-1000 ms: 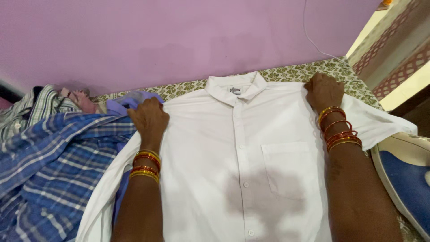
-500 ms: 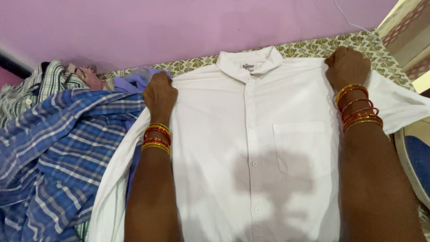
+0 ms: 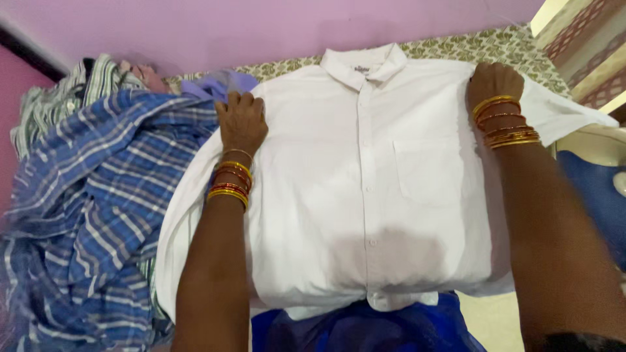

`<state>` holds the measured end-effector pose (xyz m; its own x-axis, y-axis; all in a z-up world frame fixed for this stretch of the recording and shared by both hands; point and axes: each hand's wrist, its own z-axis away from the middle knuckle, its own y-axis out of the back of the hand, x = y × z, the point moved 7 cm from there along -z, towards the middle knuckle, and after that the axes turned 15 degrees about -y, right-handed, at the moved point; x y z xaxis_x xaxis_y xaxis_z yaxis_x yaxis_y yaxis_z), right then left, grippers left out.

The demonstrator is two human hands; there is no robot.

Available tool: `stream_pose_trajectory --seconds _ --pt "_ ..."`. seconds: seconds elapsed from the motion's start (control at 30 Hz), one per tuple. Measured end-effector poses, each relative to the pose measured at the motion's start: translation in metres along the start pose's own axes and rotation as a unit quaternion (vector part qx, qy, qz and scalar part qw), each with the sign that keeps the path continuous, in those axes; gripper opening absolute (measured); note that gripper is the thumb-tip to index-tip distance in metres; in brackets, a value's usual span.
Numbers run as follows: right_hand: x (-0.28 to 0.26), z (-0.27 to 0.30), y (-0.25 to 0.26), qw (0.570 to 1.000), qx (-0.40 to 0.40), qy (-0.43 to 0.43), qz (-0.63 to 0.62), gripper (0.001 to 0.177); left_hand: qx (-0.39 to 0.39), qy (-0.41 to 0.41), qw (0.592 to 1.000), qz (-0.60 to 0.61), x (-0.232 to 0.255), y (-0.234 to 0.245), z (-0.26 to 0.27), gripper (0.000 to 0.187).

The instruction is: The person irons a white shirt laid out on a bed. They smooth the fabric, button the collar, and use an iron to press the front, sleeves, and collar areas. The person adjusts the shirt position and continues ironing different sections.

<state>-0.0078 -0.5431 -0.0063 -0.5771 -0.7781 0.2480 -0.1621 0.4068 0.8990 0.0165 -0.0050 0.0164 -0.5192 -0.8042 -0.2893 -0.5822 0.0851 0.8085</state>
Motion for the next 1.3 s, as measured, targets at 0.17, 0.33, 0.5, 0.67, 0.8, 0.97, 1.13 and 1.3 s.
stream_pose_trajectory --seconds 0.17,0.33,0.5,0.67,0.8,0.97,1.13,1.3 --pt "0.004 0.043 0.007 0.992 -0.1 -0.024 -0.074 0.035 0.047 -0.025 0.997 -0.048 0.013 0.035 0.037 0.023" --pt "0.001 0.11 0.074 0.976 -0.171 -0.05 -0.128 0.072 0.067 -0.005 0.992 -0.103 0.05 0.11 0.077 0.065" --pt "-0.042 0.234 0.132 0.947 -0.168 0.191 -0.196 0.077 -0.011 0.091 0.988 0.122 0.083 0.173 0.158 0.072" --pt "-0.034 0.349 0.171 0.904 -0.076 0.348 -0.235 0.074 0.025 0.031 0.994 0.097 0.13 0.2 0.235 0.055" --pt "-0.015 0.398 0.193 0.9 -0.055 0.361 -0.238 0.071 0.062 0.072 0.995 0.018 0.14 0.193 0.288 0.049" --pt "-0.019 0.436 0.223 0.872 -0.041 0.412 -0.263 0.075 0.163 0.211 0.961 0.076 0.141 0.184 0.346 0.04" --pt "-0.061 0.451 0.227 0.863 -0.052 0.441 -0.241 0.088 0.072 0.338 0.909 0.231 0.145 0.156 0.363 0.049" --pt "-0.07 0.469 0.249 0.78 -0.06 0.511 -0.356 0.083 0.117 0.373 0.851 0.35 0.14 0.121 0.371 0.027"
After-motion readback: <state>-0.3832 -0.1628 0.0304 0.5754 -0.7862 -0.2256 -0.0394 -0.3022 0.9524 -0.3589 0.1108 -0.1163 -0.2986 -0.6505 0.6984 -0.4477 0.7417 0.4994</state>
